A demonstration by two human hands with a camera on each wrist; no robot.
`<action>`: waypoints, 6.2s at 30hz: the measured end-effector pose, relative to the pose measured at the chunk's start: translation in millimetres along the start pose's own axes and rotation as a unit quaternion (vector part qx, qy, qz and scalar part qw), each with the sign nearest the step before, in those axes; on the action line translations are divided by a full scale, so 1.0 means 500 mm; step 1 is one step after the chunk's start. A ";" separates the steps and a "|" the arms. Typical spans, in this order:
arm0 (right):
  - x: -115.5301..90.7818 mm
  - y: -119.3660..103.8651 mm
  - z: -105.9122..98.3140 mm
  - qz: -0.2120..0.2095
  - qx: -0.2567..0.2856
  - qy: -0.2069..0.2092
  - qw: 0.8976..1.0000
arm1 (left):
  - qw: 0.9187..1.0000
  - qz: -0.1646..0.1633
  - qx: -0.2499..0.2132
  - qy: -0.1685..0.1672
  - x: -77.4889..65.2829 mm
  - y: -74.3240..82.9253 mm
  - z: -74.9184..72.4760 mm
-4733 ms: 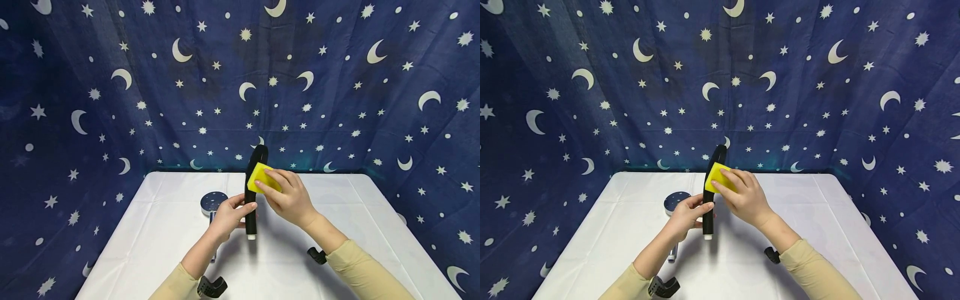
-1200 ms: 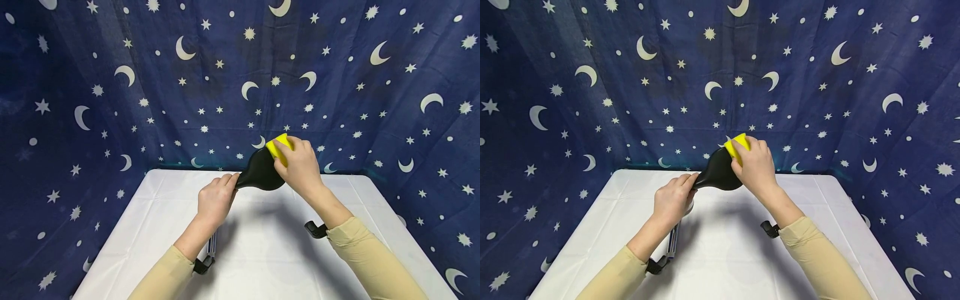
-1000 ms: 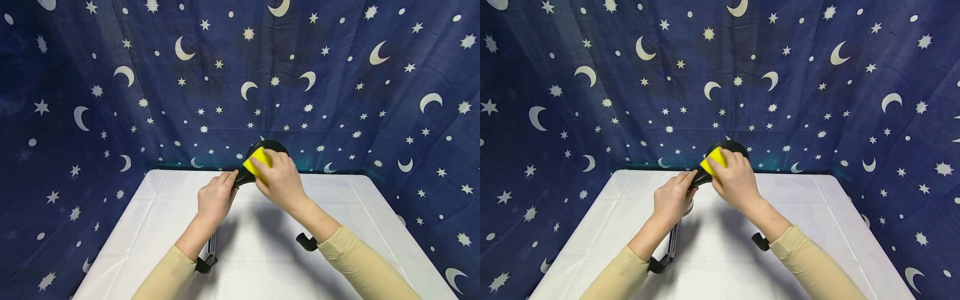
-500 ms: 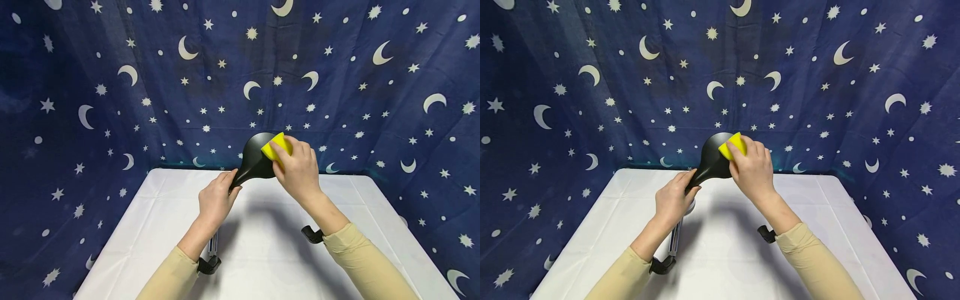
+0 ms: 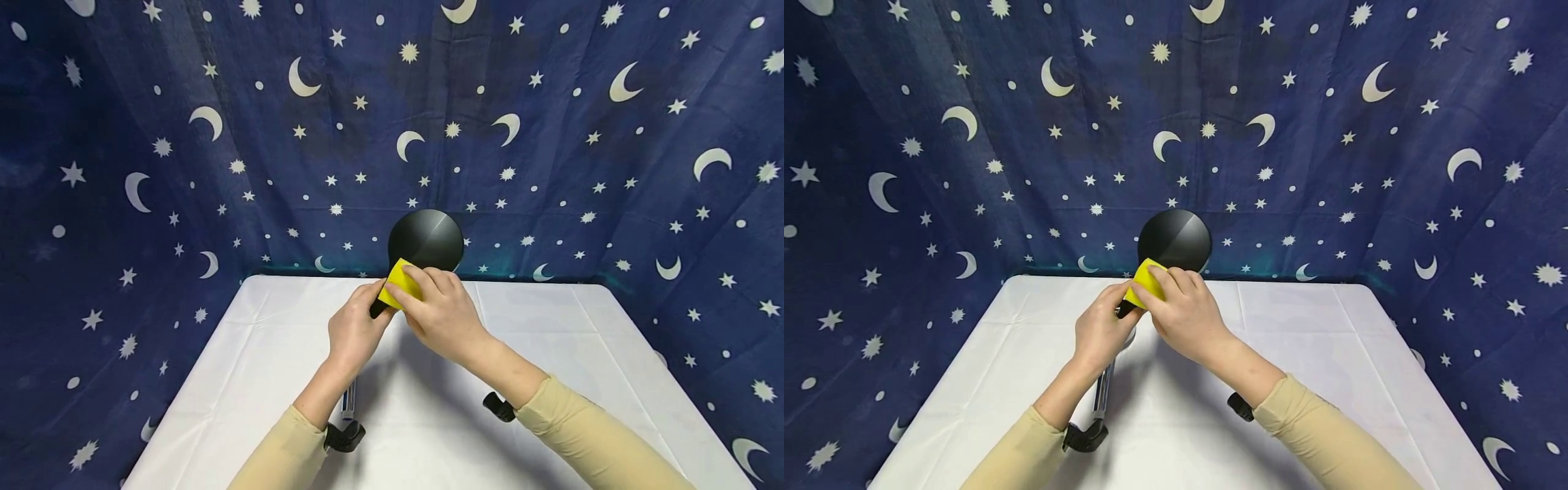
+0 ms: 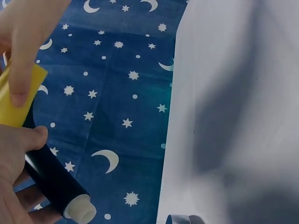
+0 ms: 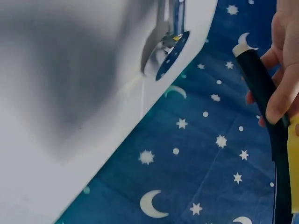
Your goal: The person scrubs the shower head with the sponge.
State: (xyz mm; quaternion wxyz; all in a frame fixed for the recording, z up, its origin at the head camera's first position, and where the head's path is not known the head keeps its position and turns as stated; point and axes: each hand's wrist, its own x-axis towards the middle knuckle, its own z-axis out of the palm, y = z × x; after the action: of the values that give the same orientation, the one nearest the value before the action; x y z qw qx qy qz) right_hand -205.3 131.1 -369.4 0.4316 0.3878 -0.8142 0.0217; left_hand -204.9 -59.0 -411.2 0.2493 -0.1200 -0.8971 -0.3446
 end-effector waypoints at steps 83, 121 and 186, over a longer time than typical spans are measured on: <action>-0.031 0.007 0.001 0.356 0.459 0.114 0.806 | 0.809 -0.182 -0.495 -0.257 -0.033 -0.002 0.027; 0.006 0.060 0.020 0.228 0.290 0.090 0.925 | 0.652 -0.251 -0.632 -0.335 -0.044 -0.004 0.000; -0.098 -0.030 -0.026 0.132 0.285 -0.034 0.949 | 0.660 -0.263 -0.656 -0.257 -0.026 -0.024 0.006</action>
State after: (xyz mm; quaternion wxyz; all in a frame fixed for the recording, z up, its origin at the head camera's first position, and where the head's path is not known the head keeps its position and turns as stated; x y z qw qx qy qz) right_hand -170.8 155.5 -401.1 0.2686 0.3838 -0.8321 0.2969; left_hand -199.8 -66.3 -426.9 -0.2352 -0.0947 -0.4614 -0.8502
